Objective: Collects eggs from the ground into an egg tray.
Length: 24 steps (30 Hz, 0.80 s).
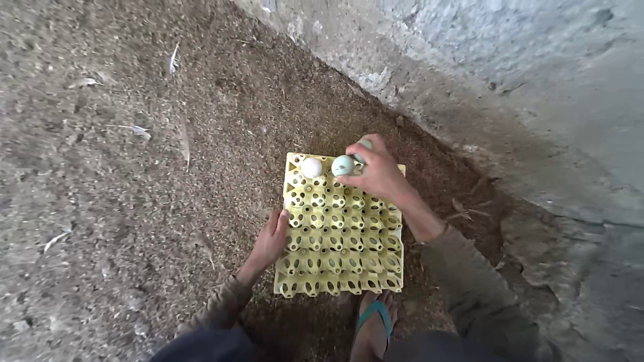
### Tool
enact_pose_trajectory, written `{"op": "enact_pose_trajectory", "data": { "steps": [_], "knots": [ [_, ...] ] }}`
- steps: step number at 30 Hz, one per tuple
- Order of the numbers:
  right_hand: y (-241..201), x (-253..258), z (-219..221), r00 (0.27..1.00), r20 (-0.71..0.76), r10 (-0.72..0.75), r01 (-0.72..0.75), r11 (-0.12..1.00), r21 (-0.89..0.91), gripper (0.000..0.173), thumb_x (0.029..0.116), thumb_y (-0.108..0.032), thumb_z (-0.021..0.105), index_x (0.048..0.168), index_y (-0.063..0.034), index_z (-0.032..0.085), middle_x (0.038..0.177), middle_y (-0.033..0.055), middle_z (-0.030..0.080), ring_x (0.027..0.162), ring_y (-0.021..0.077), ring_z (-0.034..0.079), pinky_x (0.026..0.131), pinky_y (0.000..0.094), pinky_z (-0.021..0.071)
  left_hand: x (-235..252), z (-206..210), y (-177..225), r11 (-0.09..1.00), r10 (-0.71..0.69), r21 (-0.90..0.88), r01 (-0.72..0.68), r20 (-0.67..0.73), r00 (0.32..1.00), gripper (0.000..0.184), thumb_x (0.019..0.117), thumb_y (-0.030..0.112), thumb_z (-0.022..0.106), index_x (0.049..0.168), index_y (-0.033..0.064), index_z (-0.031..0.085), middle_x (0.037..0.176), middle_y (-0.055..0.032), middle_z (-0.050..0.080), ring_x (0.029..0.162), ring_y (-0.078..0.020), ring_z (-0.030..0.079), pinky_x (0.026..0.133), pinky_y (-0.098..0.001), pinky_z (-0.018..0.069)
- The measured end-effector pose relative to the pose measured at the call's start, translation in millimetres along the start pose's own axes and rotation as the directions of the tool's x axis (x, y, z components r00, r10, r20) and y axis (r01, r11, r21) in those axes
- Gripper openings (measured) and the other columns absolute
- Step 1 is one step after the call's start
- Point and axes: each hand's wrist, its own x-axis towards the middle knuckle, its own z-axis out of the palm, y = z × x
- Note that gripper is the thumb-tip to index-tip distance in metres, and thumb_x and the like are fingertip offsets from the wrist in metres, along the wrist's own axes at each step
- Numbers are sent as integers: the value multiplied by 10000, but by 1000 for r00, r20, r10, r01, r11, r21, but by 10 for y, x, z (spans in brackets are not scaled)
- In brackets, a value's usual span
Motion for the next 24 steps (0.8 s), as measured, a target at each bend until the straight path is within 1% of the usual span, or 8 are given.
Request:
{"op": "enact_pose_trajectory", "data": {
  "steps": [3,6,8,11,15,18,22,24],
  "knots": [
    [25,48,141,999,42,-11,14,998,-54,489,855,-476,817,1219,-174,693,1436,208,478,1043,355,661,788,539,593,1,-3,6,1000,6,8,-6,3,1000,602,1117,437,175,1416,11,477,1167,-248,641,1087,-341,650,936,-559,504],
    [166,-4,156,994,69,-82,81,997,17,303,1024,-315,628,1280,-165,688,1394,162,553,1144,305,642,911,509,571,13,-5,-6,1000,25,13,-25,6,1000,604,1115,439,178,1426,10,469,1175,-240,640,1088,-325,649,941,-546,504],
    [236,-31,143,990,103,-92,88,995,43,333,1058,-253,560,1368,-176,652,1383,122,597,1224,266,619,1003,489,537,15,1,-15,1000,27,7,-27,4,1000,603,1114,442,178,1438,21,462,1186,-232,640,1090,-308,650,945,-533,509],
    [337,-63,124,995,45,-86,84,995,53,366,1063,-272,549,1396,-148,635,1350,115,631,1231,262,619,1025,484,525,18,19,-23,1000,31,6,-31,-8,999,609,1113,444,172,1438,17,459,1180,-228,641,1080,-298,653,938,-525,514],
    [447,-88,172,953,-292,-85,109,992,66,256,1042,-165,545,1200,-17,682,1166,175,621,1004,276,643,839,431,566,25,51,-41,999,32,5,-31,-26,999,623,1107,462,169,1441,24,461,1174,-229,648,1082,-307,659,936,-536,513],
    [524,-95,225,916,-389,-97,144,985,92,261,1052,-143,521,1231,-8,653,1163,181,584,992,267,625,811,392,563,12,64,-33,999,30,-15,-30,-33,999,647,1102,479,168,1459,18,447,1194,-228,643,1085,-293,657,939,-524,519],
    [863,-297,-49,837,-535,-113,204,972,114,260,1021,-102,532,1187,26,685,1133,192,626,968,222,652,824,339,578,-18,83,-26,1000,-1,-24,0,-54,999,684,1093,509,175,1528,23,381,1342,-258,586,1205,-314,616,1016,-559,487],
    [1313,-605,-350,804,-595,3,64,994,92,243,1004,-65,537,1155,37,696,1129,192,659,1003,222,660,881,345,569,-22,112,-41,1000,5,-30,-7,-66,998,681,1097,503,176,1528,16,379,1357,-251,575,1214,-289,608,1026,-536,489]
  ]
}}
